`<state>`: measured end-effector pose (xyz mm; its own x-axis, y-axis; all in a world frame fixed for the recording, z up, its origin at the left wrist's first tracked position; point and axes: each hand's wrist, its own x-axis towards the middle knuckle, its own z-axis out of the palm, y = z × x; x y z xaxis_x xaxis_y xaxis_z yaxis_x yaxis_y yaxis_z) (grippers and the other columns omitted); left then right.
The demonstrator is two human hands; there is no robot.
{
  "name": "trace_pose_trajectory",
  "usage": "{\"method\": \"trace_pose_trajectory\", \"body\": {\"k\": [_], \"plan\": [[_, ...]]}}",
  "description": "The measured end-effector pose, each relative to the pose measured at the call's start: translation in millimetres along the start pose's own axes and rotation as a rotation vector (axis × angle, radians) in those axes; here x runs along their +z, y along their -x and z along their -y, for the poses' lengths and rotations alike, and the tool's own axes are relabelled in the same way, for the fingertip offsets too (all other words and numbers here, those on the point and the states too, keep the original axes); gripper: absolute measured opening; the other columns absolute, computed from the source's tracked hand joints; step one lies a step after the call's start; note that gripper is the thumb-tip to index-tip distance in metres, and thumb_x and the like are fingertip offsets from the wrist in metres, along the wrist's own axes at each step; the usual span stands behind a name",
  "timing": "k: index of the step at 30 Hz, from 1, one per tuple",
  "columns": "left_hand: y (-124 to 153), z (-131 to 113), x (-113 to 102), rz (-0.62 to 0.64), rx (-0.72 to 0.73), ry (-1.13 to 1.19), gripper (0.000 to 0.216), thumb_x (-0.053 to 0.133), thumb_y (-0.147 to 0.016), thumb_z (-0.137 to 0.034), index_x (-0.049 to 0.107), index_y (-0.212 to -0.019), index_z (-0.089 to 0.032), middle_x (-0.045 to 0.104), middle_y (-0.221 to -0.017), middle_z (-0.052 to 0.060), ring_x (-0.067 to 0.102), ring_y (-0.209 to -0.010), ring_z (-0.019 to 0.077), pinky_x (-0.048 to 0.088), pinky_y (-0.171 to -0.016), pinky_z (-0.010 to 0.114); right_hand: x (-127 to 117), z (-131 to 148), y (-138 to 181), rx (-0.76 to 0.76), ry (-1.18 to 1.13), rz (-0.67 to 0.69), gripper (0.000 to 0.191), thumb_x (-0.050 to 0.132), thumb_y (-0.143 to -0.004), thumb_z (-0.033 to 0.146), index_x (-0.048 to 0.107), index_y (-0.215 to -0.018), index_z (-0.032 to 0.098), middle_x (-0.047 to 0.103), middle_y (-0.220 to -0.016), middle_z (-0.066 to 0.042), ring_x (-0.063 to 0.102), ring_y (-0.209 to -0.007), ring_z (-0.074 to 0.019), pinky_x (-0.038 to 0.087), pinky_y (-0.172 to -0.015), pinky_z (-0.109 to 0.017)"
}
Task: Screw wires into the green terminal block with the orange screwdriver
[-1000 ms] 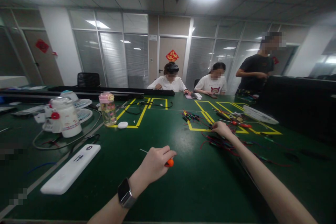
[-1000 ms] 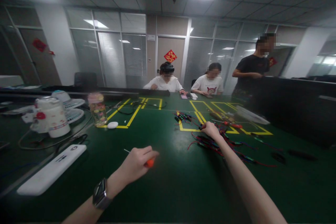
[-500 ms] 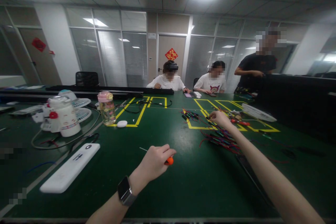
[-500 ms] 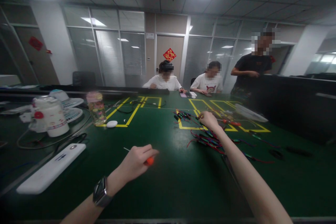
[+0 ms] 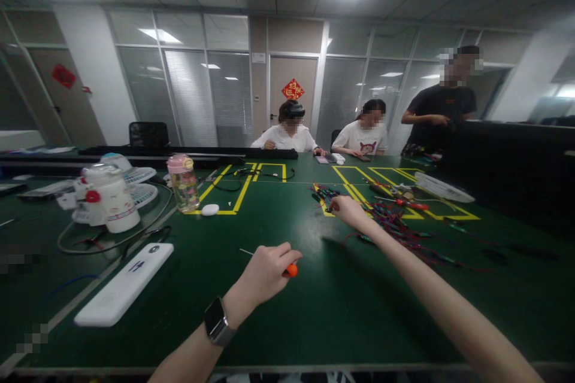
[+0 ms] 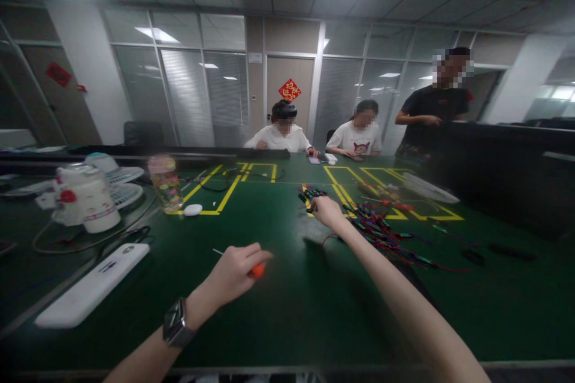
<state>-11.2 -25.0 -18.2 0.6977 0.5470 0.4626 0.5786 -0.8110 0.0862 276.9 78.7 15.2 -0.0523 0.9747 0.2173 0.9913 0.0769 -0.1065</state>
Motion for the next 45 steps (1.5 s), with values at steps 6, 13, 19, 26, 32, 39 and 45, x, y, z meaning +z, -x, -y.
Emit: {"method": "trace_pose_trajectory", "body": {"k": [6,13,19,26,32,39,45], "plan": [[-1,-1,-4,0.017,-0.005,0.004,0.035,0.055,-0.08,-0.002,0.061,-0.111,-0.019,0.066,-0.096,0.002,0.065,-0.078,0.0138,0.051,-0.065,0.024,22,40,19,-0.127,-0.007,0.045,0.02,0.059,-0.08,0.012,0.071,-0.095,0.018,0.07,-0.097,-0.008,0.064,-0.094,-0.0214,0.042,-0.074,-0.025],[-1,0,-2,-0.012,0.007,-0.022,0.034,0.054,-0.08,-0.002,0.061,-0.108,-0.02,0.064,-0.091,0.001,0.064,-0.075,0.0135,0.048,-0.061,0.022,35,83,47,-0.268,-0.05,0.083,0.021,0.058,-0.08,0.011,0.069,-0.097,0.018,0.069,-0.097,-0.008,0.063,-0.093,-0.0204,0.041,-0.076,-0.026],[0,2,0,-0.055,0.022,-0.02,0.03,0.052,-0.083,-0.004,0.061,-0.106,-0.021,0.064,-0.088,0.001,0.063,-0.072,0.0134,0.047,-0.061,0.022,43,109,67,-0.347,-0.167,0.112,0.016,0.056,-0.084,0.017,0.069,-0.094,0.017,0.069,-0.093,-0.007,0.062,-0.086,-0.0189,0.039,-0.068,-0.024],[0,2,2,-0.077,0.054,-0.001,0.033,0.051,-0.08,-0.001,0.062,-0.104,-0.02,0.064,-0.082,0.001,0.063,-0.072,0.0138,0.048,-0.063,0.022,45,125,88,-0.478,-0.194,0.111,0.011,0.058,-0.078,0.01,0.068,-0.079,0.013,0.068,-0.085,-0.009,0.06,-0.077,-0.0185,0.039,-0.067,-0.025],[0,2,3,-0.13,0.069,0.031,0.032,0.05,-0.082,-0.003,0.064,-0.105,-0.019,0.065,-0.079,0.002,0.061,-0.067,0.0138,0.046,-0.059,0.022,41,126,106,-0.455,-0.315,0.093,0.012,0.057,-0.078,0.009,0.067,-0.077,0.015,0.07,-0.082,-0.007,0.061,-0.072,-0.0173,0.041,-0.065,-0.024],[-1,3,1,-0.17,0.036,0.09,0.03,0.052,-0.078,-0.002,0.065,-0.1,-0.018,0.067,-0.081,0.002,0.063,-0.07,0.0144,0.047,-0.062,0.023,38,130,118,-0.467,-0.378,0.113,0.01,0.058,-0.08,0.011,0.067,-0.082,0.014,0.071,-0.088,-0.008,0.063,-0.079,-0.0194,0.045,-0.072,-0.026],[-2,-1,-13,-0.154,-0.079,0.139,0.019,0.057,-0.085,-0.027,0.065,-0.098,-0.016,0.065,-0.082,0.004,0.061,-0.073,0.0175,0.046,-0.064,0.027,36,131,120,-0.426,-0.406,0.112,0.007,0.06,-0.078,0.011,0.066,-0.079,0.015,0.07,-0.085,-0.008,0.062,-0.075,-0.0183,0.046,-0.07,-0.026]]}}
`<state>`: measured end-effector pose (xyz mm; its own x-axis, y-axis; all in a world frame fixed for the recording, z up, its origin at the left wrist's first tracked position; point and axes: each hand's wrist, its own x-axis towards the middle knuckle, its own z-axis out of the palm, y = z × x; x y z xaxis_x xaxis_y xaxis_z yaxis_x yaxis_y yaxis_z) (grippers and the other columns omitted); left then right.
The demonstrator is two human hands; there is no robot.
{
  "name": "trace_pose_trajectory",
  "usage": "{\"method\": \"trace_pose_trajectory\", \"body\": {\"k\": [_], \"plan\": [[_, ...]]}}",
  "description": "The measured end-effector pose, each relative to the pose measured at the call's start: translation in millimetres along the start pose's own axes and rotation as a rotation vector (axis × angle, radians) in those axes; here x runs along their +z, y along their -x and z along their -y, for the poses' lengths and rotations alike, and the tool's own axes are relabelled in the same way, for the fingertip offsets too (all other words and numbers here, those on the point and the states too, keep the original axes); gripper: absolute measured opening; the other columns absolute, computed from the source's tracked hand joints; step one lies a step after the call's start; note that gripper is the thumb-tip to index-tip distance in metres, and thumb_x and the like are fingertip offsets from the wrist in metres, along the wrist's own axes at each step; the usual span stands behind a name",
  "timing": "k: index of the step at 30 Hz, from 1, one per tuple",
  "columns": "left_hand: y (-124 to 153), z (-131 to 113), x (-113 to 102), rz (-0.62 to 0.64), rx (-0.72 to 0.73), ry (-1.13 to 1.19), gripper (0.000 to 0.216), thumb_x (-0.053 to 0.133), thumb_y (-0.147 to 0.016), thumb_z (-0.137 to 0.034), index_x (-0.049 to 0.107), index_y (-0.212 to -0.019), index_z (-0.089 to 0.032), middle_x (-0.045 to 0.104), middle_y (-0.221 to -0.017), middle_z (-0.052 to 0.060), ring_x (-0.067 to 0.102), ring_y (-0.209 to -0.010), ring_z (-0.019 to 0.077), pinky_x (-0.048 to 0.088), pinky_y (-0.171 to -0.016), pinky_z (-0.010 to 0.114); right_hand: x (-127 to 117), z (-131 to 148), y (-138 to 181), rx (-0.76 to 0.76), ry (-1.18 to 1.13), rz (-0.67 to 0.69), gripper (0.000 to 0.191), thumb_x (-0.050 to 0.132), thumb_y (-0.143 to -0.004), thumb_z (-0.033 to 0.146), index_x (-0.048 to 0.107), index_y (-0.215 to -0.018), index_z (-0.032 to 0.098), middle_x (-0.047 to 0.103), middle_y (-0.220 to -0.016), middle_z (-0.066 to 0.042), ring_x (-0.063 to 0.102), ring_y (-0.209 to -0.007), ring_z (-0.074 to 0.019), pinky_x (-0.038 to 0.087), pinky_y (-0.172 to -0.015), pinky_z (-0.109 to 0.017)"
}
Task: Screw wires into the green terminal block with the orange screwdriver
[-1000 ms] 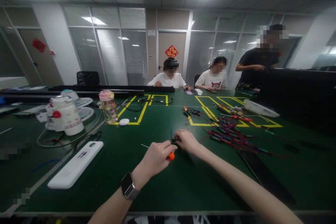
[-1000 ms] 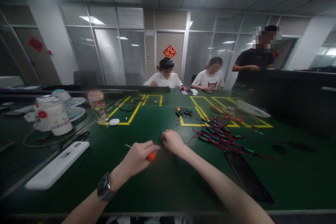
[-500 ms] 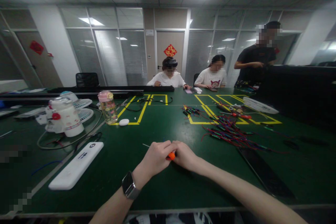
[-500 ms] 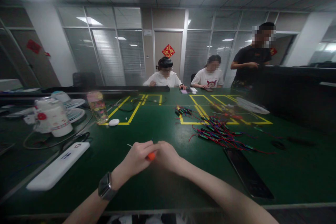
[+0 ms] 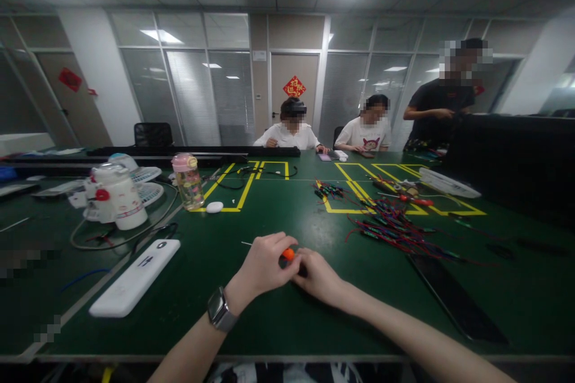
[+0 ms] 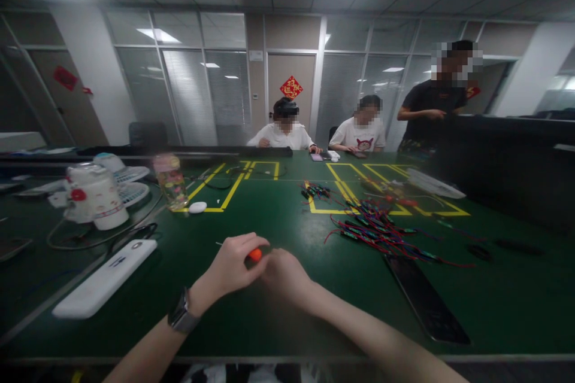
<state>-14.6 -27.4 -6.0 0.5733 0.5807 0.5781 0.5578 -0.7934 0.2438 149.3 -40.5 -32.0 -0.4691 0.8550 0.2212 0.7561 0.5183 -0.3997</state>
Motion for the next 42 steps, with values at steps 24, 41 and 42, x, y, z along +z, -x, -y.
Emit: {"method": "trace_pose_trajectory", "body": {"k": [24,41,42], "plan": [[-29,30,-34,-0.174,-0.406,0.788,0.029,0.057,-0.087,-0.042,0.058,-0.103,-0.018,0.058,-0.086,0.0,0.057,-0.077,0.0149,0.047,-0.071,0.027,18,-31,13,0.093,-0.238,-0.13,0.016,0.068,-0.074,0.007,0.076,-0.084,0.017,0.066,-0.084,-0.006,0.059,-0.08,-0.019,0.046,-0.074,-0.029],[-35,33,-25,-0.218,-0.332,0.945,0.025,0.059,-0.088,-0.036,0.055,-0.105,-0.017,0.057,-0.088,0.0,0.061,-0.079,0.0129,0.053,-0.074,0.028,20,-30,12,0.102,-0.239,-0.14,0.018,0.066,-0.074,0.005,0.076,-0.082,0.018,0.066,-0.083,-0.005,0.059,-0.079,-0.0182,0.045,-0.072,-0.028],[-34,32,-24,-0.223,-0.333,0.949,0.025,0.059,-0.088,-0.036,0.055,-0.105,-0.017,0.057,-0.089,0.0,0.061,-0.079,0.0129,0.053,-0.074,0.028,20,-30,12,0.102,-0.237,-0.139,0.018,0.067,-0.073,0.005,0.076,-0.083,0.018,0.066,-0.083,-0.005,0.059,-0.08,-0.0184,0.045,-0.073,-0.028]]}}
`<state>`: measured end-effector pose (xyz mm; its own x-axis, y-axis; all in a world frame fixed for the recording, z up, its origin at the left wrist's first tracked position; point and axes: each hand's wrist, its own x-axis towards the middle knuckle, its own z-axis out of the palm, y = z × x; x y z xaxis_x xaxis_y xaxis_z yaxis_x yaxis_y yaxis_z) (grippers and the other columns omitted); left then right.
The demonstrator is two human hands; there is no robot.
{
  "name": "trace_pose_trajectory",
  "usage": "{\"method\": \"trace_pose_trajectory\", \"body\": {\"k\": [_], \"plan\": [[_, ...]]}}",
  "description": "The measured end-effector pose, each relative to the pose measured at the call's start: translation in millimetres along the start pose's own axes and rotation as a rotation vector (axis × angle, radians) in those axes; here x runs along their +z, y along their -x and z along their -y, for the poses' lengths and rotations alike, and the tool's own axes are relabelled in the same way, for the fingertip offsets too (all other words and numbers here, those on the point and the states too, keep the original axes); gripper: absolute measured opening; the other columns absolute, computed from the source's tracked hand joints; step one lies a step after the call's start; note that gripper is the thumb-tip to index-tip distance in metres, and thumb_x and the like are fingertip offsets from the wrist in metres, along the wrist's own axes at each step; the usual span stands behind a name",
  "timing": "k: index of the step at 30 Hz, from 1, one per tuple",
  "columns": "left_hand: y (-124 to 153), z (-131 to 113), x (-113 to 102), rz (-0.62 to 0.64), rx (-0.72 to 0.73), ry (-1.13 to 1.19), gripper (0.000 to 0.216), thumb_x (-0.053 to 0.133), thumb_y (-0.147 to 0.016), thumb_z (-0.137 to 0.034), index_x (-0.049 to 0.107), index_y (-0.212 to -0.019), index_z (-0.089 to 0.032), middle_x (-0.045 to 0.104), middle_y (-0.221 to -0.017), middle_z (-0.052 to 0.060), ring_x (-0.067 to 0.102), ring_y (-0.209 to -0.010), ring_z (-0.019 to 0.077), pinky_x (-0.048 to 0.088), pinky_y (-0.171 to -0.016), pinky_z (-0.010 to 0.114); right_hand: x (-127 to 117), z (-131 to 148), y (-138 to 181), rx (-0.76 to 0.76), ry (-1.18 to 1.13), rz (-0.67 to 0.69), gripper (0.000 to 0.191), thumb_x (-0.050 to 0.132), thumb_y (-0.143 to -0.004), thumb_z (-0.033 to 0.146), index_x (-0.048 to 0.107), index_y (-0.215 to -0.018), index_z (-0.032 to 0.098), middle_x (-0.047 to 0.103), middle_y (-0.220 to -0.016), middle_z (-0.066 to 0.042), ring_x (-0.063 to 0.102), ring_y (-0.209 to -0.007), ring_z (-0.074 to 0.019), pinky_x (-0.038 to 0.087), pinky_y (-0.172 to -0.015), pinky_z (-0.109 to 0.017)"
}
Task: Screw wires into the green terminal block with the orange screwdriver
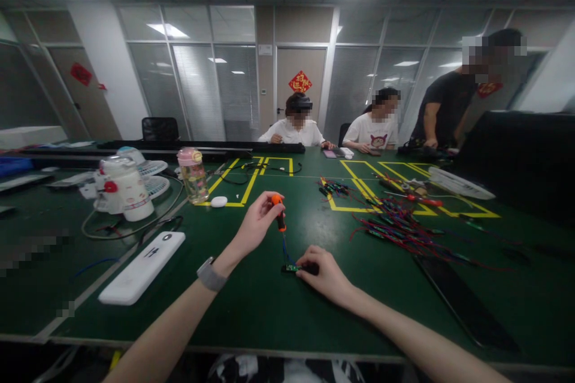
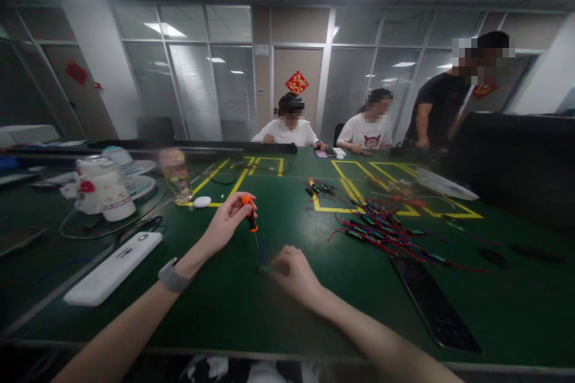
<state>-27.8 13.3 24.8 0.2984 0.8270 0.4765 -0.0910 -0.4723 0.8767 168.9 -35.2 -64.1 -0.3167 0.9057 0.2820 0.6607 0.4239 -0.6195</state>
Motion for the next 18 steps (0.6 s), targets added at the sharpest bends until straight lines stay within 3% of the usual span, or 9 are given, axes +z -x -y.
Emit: {"method": "trace_pose_trajectory", "body": {"k": [18], "plan": [[13,8,14,0.006,-0.081,0.046,0.026,0.061,-0.086,-0.036,0.055,-0.102,-0.017,0.057,-0.089,0.001,0.061,-0.079,0.0142,0.055,-0.075,0.031,-2,2,2,0.001,0.019,0.009,0.015,0.068,-0.075,0.008,0.075,-0.083,0.018,0.066,-0.086,-0.005,0.059,-0.083,-0.0195,0.045,-0.077,-0.03]]}}
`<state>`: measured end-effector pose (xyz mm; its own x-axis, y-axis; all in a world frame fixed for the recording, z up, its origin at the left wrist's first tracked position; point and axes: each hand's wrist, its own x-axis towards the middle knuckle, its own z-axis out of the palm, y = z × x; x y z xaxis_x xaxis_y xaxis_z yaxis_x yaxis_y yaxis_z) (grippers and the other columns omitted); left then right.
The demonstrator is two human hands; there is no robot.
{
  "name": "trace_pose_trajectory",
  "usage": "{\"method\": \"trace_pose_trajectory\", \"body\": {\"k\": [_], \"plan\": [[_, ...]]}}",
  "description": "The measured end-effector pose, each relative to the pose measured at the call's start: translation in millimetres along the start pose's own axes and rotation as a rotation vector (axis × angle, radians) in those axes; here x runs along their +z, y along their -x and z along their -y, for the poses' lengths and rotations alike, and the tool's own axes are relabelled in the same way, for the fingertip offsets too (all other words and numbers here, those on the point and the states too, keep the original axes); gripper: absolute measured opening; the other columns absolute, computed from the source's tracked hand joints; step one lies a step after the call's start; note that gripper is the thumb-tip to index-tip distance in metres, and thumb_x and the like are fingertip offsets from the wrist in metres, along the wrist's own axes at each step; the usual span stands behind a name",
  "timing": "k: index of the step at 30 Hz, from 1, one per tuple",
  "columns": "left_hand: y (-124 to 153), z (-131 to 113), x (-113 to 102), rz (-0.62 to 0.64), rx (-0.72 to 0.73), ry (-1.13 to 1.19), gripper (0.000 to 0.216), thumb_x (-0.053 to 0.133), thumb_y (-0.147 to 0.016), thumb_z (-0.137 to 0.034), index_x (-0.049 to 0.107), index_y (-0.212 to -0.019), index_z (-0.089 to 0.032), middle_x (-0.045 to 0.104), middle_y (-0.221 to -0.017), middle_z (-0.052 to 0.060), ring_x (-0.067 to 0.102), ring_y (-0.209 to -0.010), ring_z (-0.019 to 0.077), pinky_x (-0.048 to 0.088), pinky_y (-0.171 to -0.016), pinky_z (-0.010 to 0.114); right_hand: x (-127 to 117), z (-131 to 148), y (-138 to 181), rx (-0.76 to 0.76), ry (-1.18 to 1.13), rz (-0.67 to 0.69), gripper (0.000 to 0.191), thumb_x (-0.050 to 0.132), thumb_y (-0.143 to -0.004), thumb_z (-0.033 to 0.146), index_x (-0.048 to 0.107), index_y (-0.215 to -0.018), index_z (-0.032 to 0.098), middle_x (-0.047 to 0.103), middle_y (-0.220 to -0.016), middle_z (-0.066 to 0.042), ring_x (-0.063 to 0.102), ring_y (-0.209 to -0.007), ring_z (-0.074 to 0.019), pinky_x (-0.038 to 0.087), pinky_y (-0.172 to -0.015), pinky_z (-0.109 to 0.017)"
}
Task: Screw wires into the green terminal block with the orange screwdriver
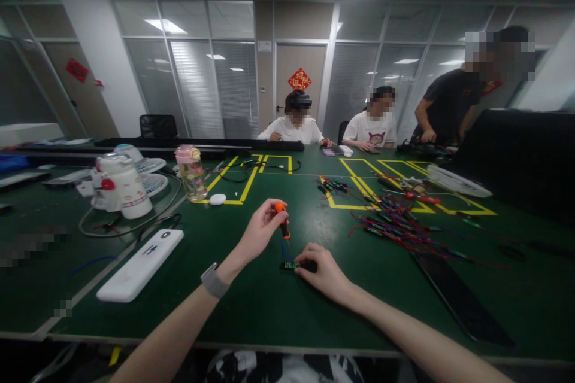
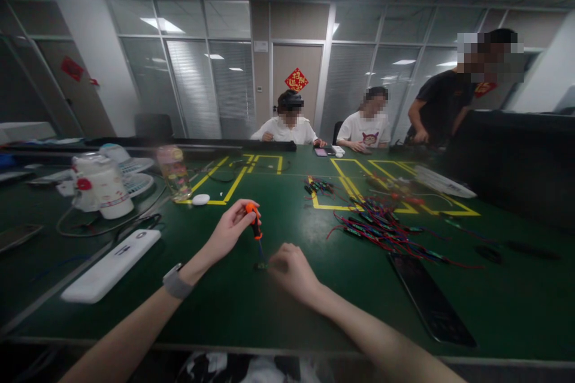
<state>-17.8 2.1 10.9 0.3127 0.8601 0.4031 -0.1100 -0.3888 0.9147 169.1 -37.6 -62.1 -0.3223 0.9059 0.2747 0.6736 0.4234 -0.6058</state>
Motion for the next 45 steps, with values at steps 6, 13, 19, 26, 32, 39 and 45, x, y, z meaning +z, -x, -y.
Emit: {"method": "trace_pose_trajectory", "body": {"k": [6,13,19,26,32,39,45], "plan": [[0,0,1,0.002,-0.008,0.002,0.028,0.062,-0.084,-0.038,0.056,-0.101,-0.016,0.057,-0.087,0.001,0.061,-0.079,0.0145,0.055,-0.075,0.032,-1,1,0,0.01,-0.005,0.009,0.013,0.069,-0.076,0.01,0.075,-0.085,0.018,0.066,-0.086,-0.005,0.059,-0.083,-0.0198,0.045,-0.075,-0.029],[-1,1,1,-0.005,-0.01,0.008,0.028,0.063,-0.084,-0.037,0.056,-0.101,-0.016,0.057,-0.088,0.001,0.061,-0.079,0.0141,0.054,-0.075,0.031,-1,1,0,0.002,-0.01,0.012,0.013,0.068,-0.076,0.009,0.075,-0.084,0.018,0.066,-0.086,-0.005,0.059,-0.085,-0.02,0.045,-0.078,-0.03],[0,0,1,0.014,-0.006,-0.001,0.027,0.062,-0.085,-0.035,0.056,-0.103,-0.016,0.056,-0.088,0.001,0.061,-0.08,0.0138,0.054,-0.076,0.029,0,1,0,0.012,-0.023,0.006,0.014,0.069,-0.075,0.008,0.075,-0.084,0.018,0.066,-0.086,-0.005,0.059,-0.083,-0.0197,0.045,-0.077,-0.03],[4,-3,3,0.074,0.034,-0.083,0.027,0.064,-0.084,-0.036,0.058,-0.103,-0.017,0.059,-0.092,0.003,0.063,-0.083,0.0166,0.055,-0.077,0.032,0,-1,0,0.004,-0.019,0.006,0.013,0.069,-0.076,0.01,0.075,-0.083,0.018,0.066,-0.086,-0.005,0.059,-0.084,-0.0198,0.045,-0.078,-0.03],[6,-15,6,0.152,0.091,-0.273,0.032,0.061,-0.087,-0.03,0.06,-0.117,-0.02,0.061,-0.099,0.005,0.062,-0.086,0.0173,0.056,-0.078,0.032,0,0,0,0.01,-0.014,0.001,0.013,0.07,-0.075,0.01,0.075,-0.083,0.019,0.066,-0.085,-0.004,0.059,-0.082,-0.0193,0.044,-0.077,-0.03],[3,-15,7,0.166,0.189,-0.309,0.032,0.056,-0.091,-0.03,0.063,-0.122,-0.026,0.06,-0.109,0.006,0.06,-0.099,0.0194,0.053,-0.09,0.035,3,-1,-4,-0.005,-0.007,-0.016,0.009,0.072,-0.073,0.011,0.075,-0.08,0.017,0.065,-0.081,-0.004,0.059,-0.077,-0.0177,0.044,-0.07,-0.027],[3,1,9,0.118,0.125,-0.033,0.037,0.054,-0.092,-0.031,0.059,-0.127,-0.022,0.058,-0.12,0.01,0.057,-0.114,0.0237,0.05,-0.096,0.039,2,0,-5,-0.002,-0.036,-0.012,0.009,0.073,-0.073,0.011,0.075,-0.079,0.017,0.066,-0.081,-0.004,0.06,-0.076,-0.0174,0.045,-0.071,-0.027]]}}
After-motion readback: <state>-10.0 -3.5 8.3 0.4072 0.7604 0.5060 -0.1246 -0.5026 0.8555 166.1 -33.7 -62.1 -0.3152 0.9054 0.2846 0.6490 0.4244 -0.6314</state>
